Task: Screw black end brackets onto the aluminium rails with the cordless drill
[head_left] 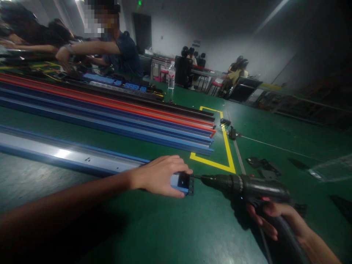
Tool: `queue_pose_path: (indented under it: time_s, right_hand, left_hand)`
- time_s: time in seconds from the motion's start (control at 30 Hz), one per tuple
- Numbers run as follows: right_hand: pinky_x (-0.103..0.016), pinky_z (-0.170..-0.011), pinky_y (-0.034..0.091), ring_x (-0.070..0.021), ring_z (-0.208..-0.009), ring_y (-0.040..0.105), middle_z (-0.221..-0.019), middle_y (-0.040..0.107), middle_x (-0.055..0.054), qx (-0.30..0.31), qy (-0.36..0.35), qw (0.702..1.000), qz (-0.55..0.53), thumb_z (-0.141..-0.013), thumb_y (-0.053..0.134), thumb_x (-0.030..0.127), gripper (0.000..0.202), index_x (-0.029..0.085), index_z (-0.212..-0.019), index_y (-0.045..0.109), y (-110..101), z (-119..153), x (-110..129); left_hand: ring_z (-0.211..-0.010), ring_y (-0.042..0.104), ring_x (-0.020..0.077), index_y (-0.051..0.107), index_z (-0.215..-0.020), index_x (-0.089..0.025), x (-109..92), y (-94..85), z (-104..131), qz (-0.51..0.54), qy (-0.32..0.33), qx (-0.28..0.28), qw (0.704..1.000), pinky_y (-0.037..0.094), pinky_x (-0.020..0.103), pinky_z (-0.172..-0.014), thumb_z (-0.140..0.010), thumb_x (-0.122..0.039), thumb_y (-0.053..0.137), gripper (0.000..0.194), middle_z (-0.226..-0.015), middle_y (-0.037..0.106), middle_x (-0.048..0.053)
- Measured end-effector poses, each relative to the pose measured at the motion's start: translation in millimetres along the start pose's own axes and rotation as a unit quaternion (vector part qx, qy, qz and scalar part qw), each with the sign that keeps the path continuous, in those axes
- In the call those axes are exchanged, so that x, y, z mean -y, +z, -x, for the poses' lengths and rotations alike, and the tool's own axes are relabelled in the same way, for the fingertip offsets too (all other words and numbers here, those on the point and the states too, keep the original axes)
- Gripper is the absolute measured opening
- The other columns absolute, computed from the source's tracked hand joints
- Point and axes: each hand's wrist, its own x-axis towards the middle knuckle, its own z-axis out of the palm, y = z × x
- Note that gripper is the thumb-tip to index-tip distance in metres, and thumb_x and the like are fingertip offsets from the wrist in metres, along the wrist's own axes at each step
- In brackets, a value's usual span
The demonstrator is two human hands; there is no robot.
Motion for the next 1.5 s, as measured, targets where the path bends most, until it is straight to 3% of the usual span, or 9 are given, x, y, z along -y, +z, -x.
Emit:
queue_pose_path:
  time_s: [0.4, 0.87, 1.17, 1.37, 1.5]
  right_hand:
    - [-0.019, -0.037, 0.047, -0.0097, -0.037, 0.054, -0.062, 0.066, -0.008, -0.019, 0.008, 1.0, 0.009, -0.073, 0.07, 0.037, 0.032, 0.007, -0.085, 0.077, -2.5, -0.8, -1.3]
    - [-0.017, -0.04, 0.046, -0.0101, -0.043, 0.057, -0.071, 0.069, -0.01, -0.011, -0.001, 0.999, 0.032, -0.073, 0.068, 0.036, 0.033, 0.01, -0.091, 0.078, 6.8, -0.1, 5.0]
    - [-0.021, -0.048, 0.054, -0.0128, -0.049, 0.062, -0.078, 0.071, -0.013, 0.007, -0.005, 1.0, 0.028, -0.074, 0.066, 0.031, 0.036, 0.007, -0.098, 0.077, 6.2, -0.2, 5.8]
    - [-0.018, -0.045, 0.051, -0.0125, -0.05, 0.063, -0.08, 0.072, -0.015, 0.04, -0.004, 0.999, -0.004, -0.074, 0.065, 0.026, 0.035, 0.004, -0.099, 0.076, 9.0, -1.3, 6.5]
    - [-0.018, -0.045, 0.051, -0.0105, -0.046, 0.06, -0.076, 0.072, -0.013, 0.031, -0.003, 0.999, 0.007, -0.075, 0.066, 0.028, 0.032, 0.005, -0.095, 0.077, 16.4, -0.6, 8.8]
  left_hand:
    - [-0.103, 0.06, 0.0238, 0.063, -0.126, -0.022, 0.9, 1.9, -0.1, -0.004, 0.008, -0.011, 1.0, 0.043, 0.037, -0.091, -0.076, -0.052, 0.079, 0.06, -0.109, 0.068, 0.004]
    - [-0.104, 0.06, 0.0268, 0.062, -0.128, -0.023, -0.3, 0.9, 0.9, -0.005, 0.003, -0.009, 1.0, 0.043, 0.041, -0.093, -0.076, -0.055, 0.077, 0.063, -0.112, 0.068, 0.006]
    - [-0.103, 0.058, 0.025, 0.061, -0.125, -0.022, 0.5, 1.6, -0.4, 0.007, -0.004, 0.001, 1.0, 0.044, 0.038, -0.089, -0.075, -0.053, 0.078, 0.061, -0.111, 0.066, 0.005]
    - [-0.104, 0.057, 0.0247, 0.059, -0.126, -0.024, -1.5, 0.0, -0.6, 0.009, -0.016, 0.012, 1.0, 0.044, 0.038, -0.09, -0.076, -0.052, 0.077, 0.06, -0.112, 0.064, 0.005]
    - [-0.105, 0.057, 0.0256, 0.059, -0.126, -0.024, -3.5, -1.3, -0.9, 0.003, -0.019, 0.015, 1.0, 0.044, 0.037, -0.089, -0.076, -0.051, 0.078, 0.059, -0.111, 0.064, 0.004]
